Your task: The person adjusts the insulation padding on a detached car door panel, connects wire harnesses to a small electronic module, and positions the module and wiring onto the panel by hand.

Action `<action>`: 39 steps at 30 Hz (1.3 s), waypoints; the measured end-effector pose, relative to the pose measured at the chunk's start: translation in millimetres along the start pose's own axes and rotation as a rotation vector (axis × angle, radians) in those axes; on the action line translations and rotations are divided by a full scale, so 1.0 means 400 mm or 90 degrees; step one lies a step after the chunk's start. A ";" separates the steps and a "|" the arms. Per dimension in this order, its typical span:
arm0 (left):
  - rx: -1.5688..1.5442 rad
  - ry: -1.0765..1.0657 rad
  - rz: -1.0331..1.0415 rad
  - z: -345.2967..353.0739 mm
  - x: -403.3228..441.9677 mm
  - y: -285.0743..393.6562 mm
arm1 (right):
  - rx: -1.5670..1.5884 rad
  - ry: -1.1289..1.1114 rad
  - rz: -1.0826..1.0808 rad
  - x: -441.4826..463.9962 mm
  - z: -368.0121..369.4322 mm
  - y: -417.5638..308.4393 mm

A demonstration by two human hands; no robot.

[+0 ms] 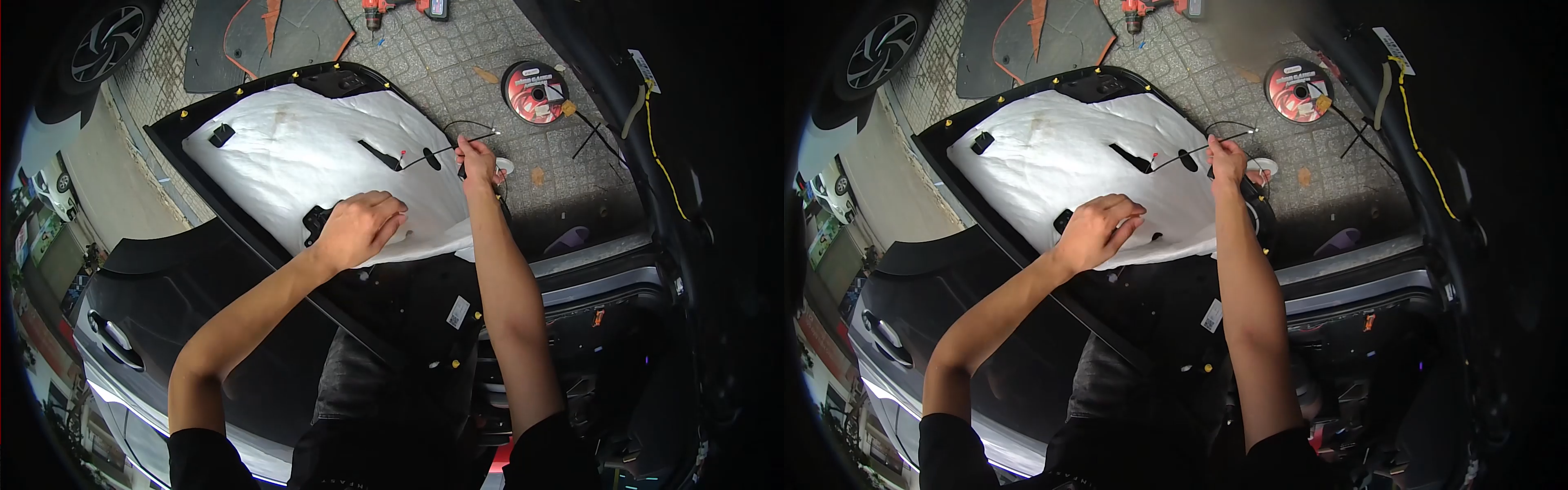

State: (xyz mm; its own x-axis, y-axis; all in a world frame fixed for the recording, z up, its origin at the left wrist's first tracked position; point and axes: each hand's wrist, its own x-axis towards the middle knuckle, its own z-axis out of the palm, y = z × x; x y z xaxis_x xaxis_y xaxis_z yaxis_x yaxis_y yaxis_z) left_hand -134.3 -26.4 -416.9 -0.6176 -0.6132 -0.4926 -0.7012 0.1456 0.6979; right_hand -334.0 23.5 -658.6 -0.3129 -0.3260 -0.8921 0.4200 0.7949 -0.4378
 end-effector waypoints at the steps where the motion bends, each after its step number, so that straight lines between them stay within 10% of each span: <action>1: 0.038 0.068 -0.022 0.011 0.045 -0.047 | -0.002 0.001 -0.001 -0.010 0.000 -0.004; 9: 0.264 -0.337 -0.343 0.222 0.249 -0.312 | 0.213 -0.005 0.031 -0.111 -0.070 -0.018; 15: 0.030 0.033 -0.372 0.266 0.185 -0.318 | 0.270 0.047 0.079 -0.110 -0.157 0.017; 24: -0.566 0.157 -0.321 0.243 0.164 -0.333 | 0.177 0.090 0.210 -0.067 -0.198 0.089; 33: 0.017 0.056 -0.375 0.249 0.212 -0.287 | -0.500 0.138 -0.057 0.063 -0.390 0.226; 39: 0.013 0.032 -0.414 0.261 0.180 -0.277 | -0.566 0.025 0.084 0.086 -0.483 0.288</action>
State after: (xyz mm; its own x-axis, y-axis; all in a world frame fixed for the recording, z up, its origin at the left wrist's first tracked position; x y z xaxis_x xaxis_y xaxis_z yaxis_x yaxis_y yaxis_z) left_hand -138.2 -5.6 -584.2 -0.0478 -0.6171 -0.7855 -0.9331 -0.2529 0.2555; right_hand -461.0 202.9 -718.0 -0.3449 -0.1999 -0.9171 -0.3546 0.9324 -0.0699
